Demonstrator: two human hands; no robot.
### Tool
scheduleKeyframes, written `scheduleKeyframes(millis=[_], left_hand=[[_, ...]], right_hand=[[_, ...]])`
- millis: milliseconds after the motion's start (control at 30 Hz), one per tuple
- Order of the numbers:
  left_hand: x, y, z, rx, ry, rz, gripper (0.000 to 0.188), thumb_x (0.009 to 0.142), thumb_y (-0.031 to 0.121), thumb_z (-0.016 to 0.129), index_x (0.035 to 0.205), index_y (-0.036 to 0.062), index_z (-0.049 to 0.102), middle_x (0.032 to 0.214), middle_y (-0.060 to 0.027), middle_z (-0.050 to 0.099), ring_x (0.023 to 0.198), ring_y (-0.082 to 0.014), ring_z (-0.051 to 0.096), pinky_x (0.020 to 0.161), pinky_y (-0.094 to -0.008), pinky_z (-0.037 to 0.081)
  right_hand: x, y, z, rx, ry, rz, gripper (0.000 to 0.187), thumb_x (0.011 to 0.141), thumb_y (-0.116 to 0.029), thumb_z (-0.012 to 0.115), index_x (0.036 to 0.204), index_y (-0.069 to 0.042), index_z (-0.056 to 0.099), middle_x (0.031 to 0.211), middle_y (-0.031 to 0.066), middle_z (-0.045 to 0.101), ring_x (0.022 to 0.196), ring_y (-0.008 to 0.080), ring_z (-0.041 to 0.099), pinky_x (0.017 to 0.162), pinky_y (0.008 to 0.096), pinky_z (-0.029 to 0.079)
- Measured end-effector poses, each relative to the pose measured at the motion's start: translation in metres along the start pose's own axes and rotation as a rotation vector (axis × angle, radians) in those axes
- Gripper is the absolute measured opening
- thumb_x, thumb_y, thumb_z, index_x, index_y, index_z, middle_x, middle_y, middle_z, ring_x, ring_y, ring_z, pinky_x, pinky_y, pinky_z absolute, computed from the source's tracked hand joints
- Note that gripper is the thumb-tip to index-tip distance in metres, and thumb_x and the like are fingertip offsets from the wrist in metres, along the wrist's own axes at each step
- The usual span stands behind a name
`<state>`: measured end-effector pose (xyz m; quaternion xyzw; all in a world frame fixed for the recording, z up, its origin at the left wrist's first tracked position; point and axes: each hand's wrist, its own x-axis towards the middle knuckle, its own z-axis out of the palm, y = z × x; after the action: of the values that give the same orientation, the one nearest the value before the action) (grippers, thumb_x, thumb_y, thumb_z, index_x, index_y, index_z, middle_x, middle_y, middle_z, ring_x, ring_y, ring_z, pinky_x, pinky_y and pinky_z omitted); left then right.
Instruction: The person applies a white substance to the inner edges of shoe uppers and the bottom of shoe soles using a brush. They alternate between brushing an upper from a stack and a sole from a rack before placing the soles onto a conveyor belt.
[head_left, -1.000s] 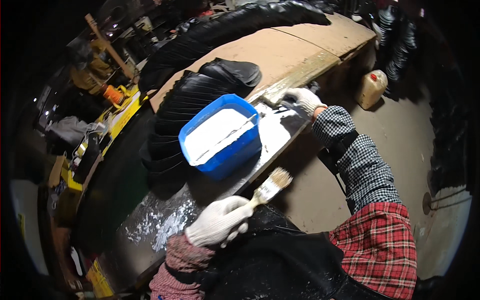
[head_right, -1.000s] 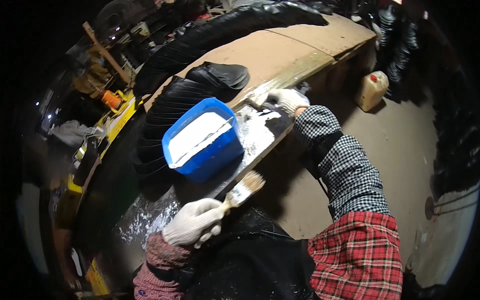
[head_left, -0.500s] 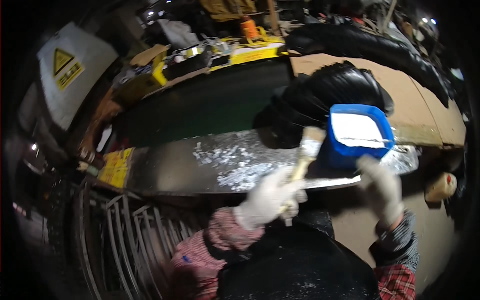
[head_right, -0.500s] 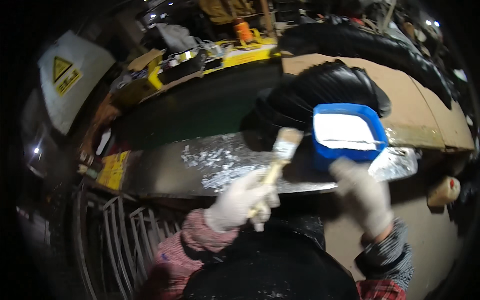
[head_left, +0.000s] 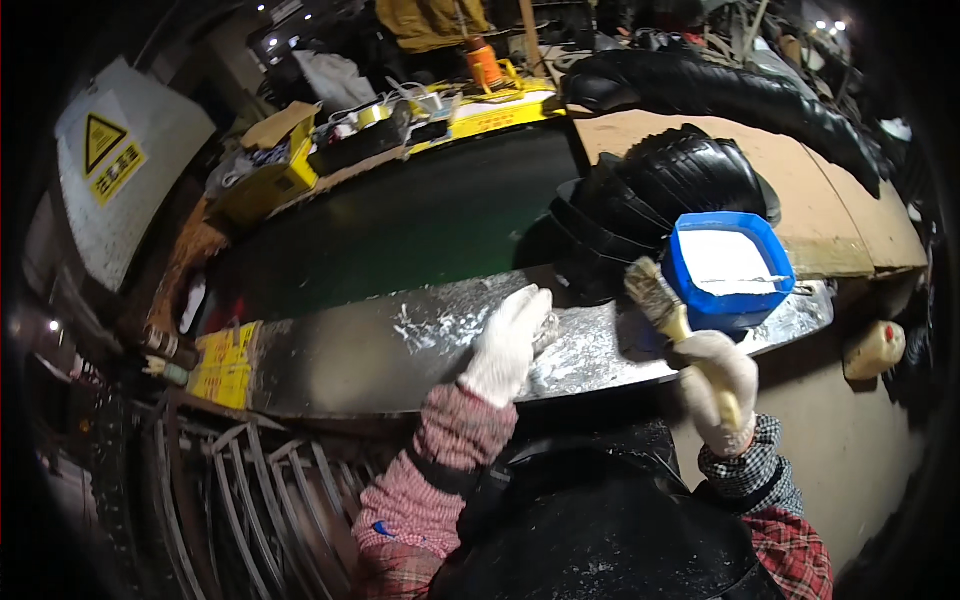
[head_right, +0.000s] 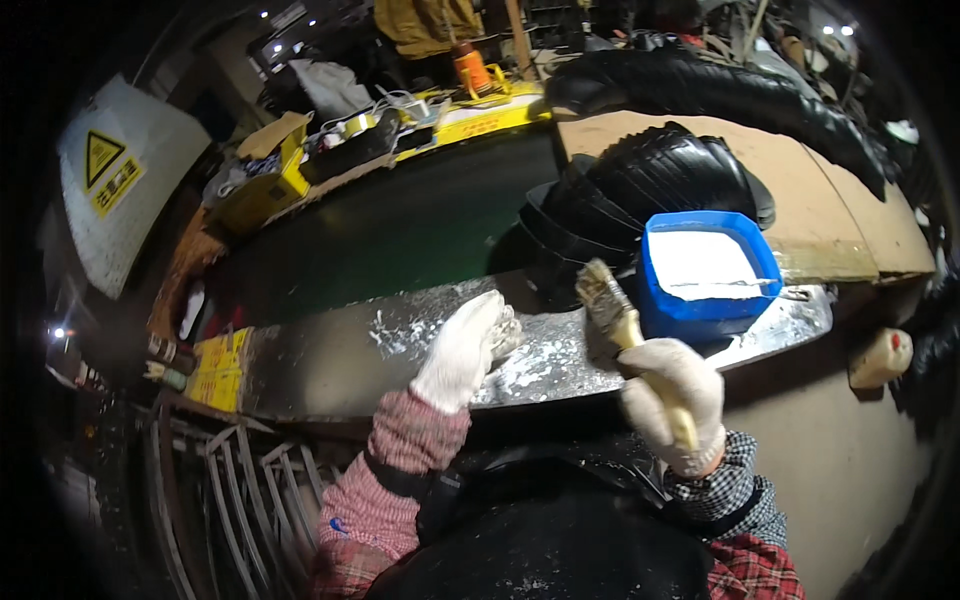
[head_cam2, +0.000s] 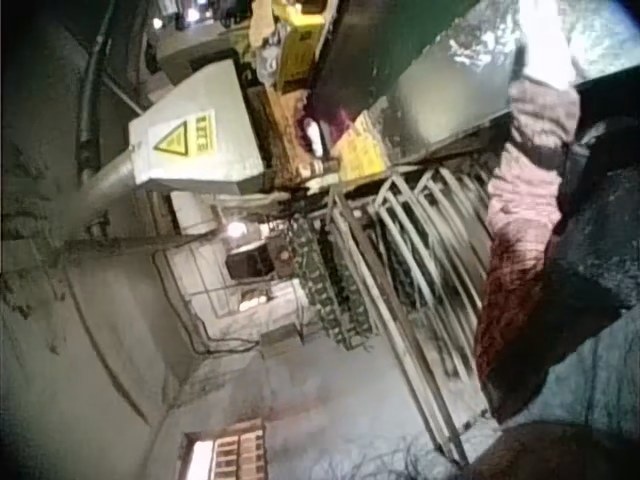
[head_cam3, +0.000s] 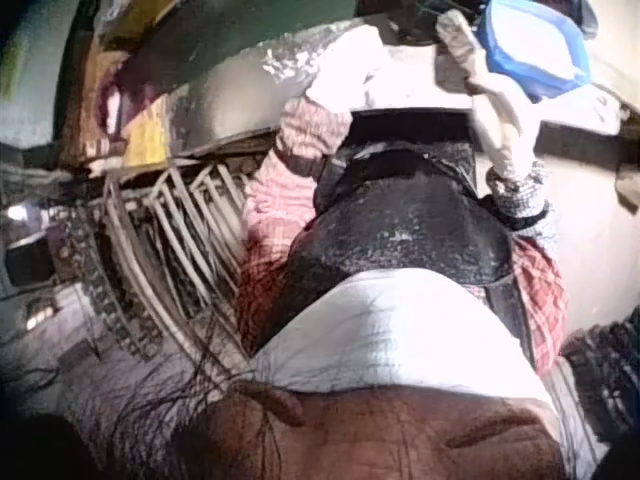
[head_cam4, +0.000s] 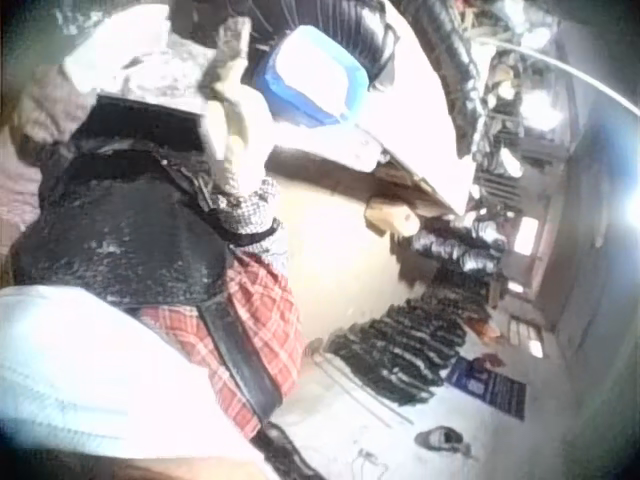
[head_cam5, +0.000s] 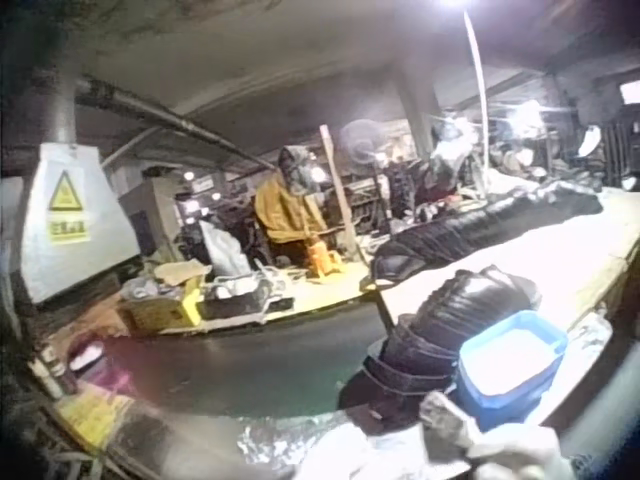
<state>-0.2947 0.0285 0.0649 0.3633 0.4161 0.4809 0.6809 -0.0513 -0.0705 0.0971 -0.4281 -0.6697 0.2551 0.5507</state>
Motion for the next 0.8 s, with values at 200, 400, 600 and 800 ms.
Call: scheduleKeyframes(millis=[200,400,600,800], left_hand=[[0.069,-0.018,0.023,-0.324,0.089,-0.255,0.030,0.100,0.026,0.054,0.106,-0.0037,0.054,0.079,-0.0133,0.058,0.068,-0.0190,0.060,0.060,-0.0288,0.054],[0.067,-0.011,0.040,-0.179,0.167,-0.061,0.022,0.094,0.029,0.066,0.093,0.0099,0.055,0.080,-0.0055,0.060,0.048,-0.0093,0.046,0.042,-0.0227,0.040],[-0.029,0.080,-0.010,0.579,0.108,0.567,0.019,0.089,0.008,0.064,0.108,0.0059,0.061,0.088,-0.0010,0.064,0.063,-0.0089,0.055,0.055,-0.0255,0.047],[-0.093,0.108,-0.066,1.725,-0.108,0.627,0.020,0.077,0.018,0.073,0.094,0.0072,0.069,0.082,-0.0089,0.063,0.074,-0.0243,0.063,0.068,-0.0326,0.051]], right_hand=[[-0.016,-0.002,-0.053,-0.175,0.351,0.020,0.033,0.099,-0.026,0.052,0.119,0.000,0.055,0.107,0.0065,0.055,0.089,0.0121,0.051,0.081,0.0260,0.043],[0.005,-0.016,-0.093,-0.136,0.448,0.136,0.019,0.099,-0.010,0.051,0.111,0.000,0.061,0.097,0.0048,0.059,0.083,0.0098,0.053,0.076,0.0233,0.045],[0.042,0.005,-0.117,-0.220,0.260,0.238,0.026,0.092,-0.017,0.068,0.107,0.004,0.065,0.083,0.0093,0.069,0.074,0.0124,0.064,0.064,0.0240,0.051],[0.082,0.048,-0.113,-0.542,0.155,0.138,0.024,0.089,-0.024,0.070,0.095,-0.001,0.068,0.078,0.0095,0.068,0.071,0.0155,0.064,0.065,0.0285,0.051]])
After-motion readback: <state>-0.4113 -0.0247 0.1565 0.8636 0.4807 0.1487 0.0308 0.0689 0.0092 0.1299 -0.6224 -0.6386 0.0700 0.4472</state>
